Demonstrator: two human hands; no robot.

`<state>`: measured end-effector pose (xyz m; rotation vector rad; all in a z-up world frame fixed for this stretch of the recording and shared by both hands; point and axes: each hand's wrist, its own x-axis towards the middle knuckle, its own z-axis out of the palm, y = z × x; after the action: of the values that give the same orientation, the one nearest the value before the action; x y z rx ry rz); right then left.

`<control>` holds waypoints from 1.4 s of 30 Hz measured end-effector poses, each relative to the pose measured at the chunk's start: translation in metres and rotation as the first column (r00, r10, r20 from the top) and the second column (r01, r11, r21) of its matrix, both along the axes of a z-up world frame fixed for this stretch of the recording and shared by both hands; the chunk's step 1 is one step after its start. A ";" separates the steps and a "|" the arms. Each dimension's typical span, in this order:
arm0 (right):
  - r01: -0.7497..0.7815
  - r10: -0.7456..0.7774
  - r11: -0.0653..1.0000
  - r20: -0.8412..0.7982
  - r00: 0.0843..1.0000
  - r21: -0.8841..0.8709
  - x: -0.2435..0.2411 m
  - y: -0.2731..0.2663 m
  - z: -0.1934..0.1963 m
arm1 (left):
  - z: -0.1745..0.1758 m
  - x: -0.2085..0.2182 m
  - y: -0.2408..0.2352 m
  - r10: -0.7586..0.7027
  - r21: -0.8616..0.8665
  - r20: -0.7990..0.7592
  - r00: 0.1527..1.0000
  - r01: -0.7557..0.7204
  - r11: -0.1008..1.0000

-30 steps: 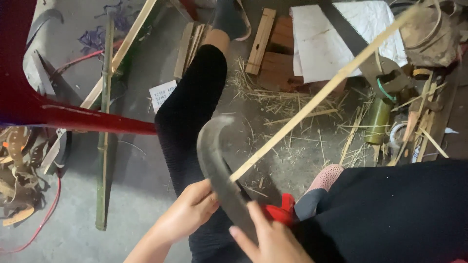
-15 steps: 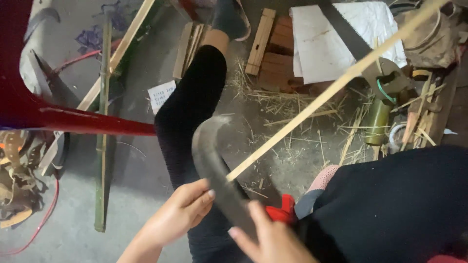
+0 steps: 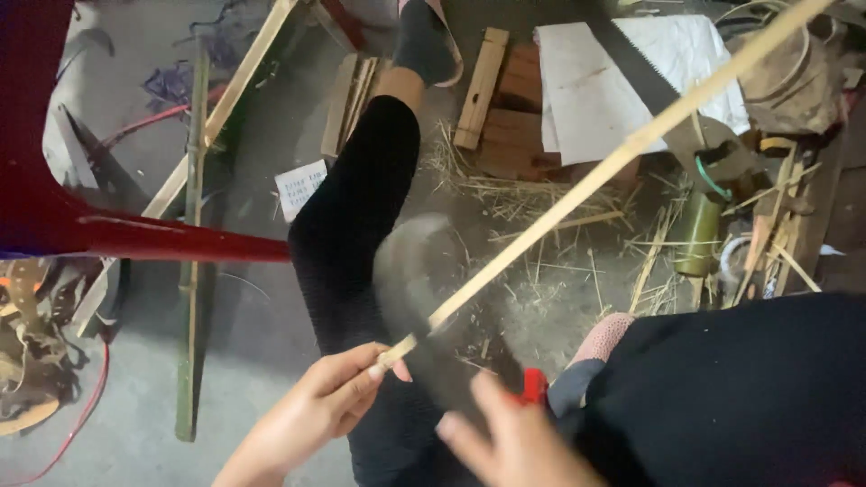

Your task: The person uses a curved knife to shave and smooth a thin wooden stick. They hold the stick in the left hand and the knife in the right, repeatedly scraping along the stick's length to remove thin shavings.

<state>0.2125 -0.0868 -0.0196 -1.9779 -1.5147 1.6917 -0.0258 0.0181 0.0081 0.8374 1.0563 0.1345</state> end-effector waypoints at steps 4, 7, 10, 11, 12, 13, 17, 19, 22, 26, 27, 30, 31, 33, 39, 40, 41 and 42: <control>0.123 -0.109 0.990 0.180 0.978 -0.070 0.003 0.003 0.001 | 0.010 0.005 0.004 -0.009 -0.051 -0.034 0.999 0.008 0.999; -0.114 0.114 0.969 -0.012 0.993 -0.221 -0.004 0.001 0.000 | 0.002 0.005 0.007 0.025 -0.067 -0.108 0.994 -0.033 0.997; 0.081 -0.081 0.997 0.064 0.995 0.002 0.007 0.012 0.001 | 0.007 0.003 0.004 -0.010 -0.015 -0.042 0.999 0.009 1.000; 0.073 -0.074 0.997 0.084 0.994 0.013 0.006 0.010 -0.003 | 0.006 0.008 0.006 -0.009 -0.027 -0.083 0.997 0.007 1.000; 0.065 -0.067 0.998 0.105 0.992 0.024 0.005 0.008 -0.007 | 0.005 0.013 0.008 -0.009 -0.038 -0.123 0.992 0.005 0.999; 0.070 -0.073 0.997 0.106 0.992 0.030 0.003 0.007 -0.005 | 0.003 0.014 0.009 -0.014 -0.033 -0.122 0.992 0.010 0.999; 0.137 -0.134 0.987 -0.036 0.990 0.082 0.024 0.020 -0.030 | -0.006 0.015 0.012 0.015 -0.089 -0.129 0.992 -0.026 0.996; 0.311 -0.308 0.943 -0.045 0.950 0.116 0.043 0.029 -0.044 | -0.011 0.014 0.013 0.050 -0.135 -0.118 0.992 -0.066 0.989; 0.335 -0.328 0.939 0.088 0.940 -0.080 0.053 0.040 -0.039 | -0.024 0.020 0.018 0.080 -0.133 -0.169 0.982 -0.103 0.986; 0.249 -0.248 0.969 0.037 0.968 -0.013 0.035 0.026 -0.062 | -0.048 0.033 0.026 0.078 -0.140 -0.220 0.972 -0.111 0.984; 0.206 -0.206 0.979 0.056 0.977 0.016 0.029 0.021 -0.077 | -0.052 0.034 0.028 0.061 -0.129 -0.253 0.965 -0.096 0.987; 0.105 -0.110 0.988 -0.038 0.993 -0.110 0.014 0.035 -0.034 | -0.059 0.038 0.038 0.022 -0.124 -0.318 0.948 -0.065 0.990; 0.101 -0.106 0.988 -0.039 0.994 -0.114 0.010 0.035 -0.032 | -0.058 0.038 0.039 0.024 -0.128 -0.319 0.948 -0.068 0.989; -0.024 0.027 0.970 0.009 1.000 -0.243 0.003 0.038 -0.027 | -0.055 0.039 0.042 -0.013 -0.108 -0.367 0.930 -0.029 0.994; -0.074 0.069 0.993 -0.051 0.996 -0.095 -0.006 0.032 -0.032 | -0.052 0.046 0.046 -0.006 0.205 -0.430 0.903 0.105 0.973; -0.079 0.074 0.992 -0.054 0.996 -0.098 -0.005 0.031 -0.034 | -0.054 0.044 0.046 -0.003 0.202 -0.432 0.902 0.100 0.974; -0.055 0.043 0.988 -0.081 0.996 -0.142 -0.005 0.030 -0.036 | -0.056 0.043 0.045 -0.002 0.219 -0.424 0.906 0.105 0.970; -0.031 0.011 0.982 -0.107 0.994 -0.187 -0.004 0.029 -0.038 | -0.058 0.042 0.044 -0.001 0.236 -0.416 0.909 0.110 0.965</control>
<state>0.2087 -0.0579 -0.0573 -1.9275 -1.3909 1.9822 0.0161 0.0619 -0.0498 1.1628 1.4323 0.0436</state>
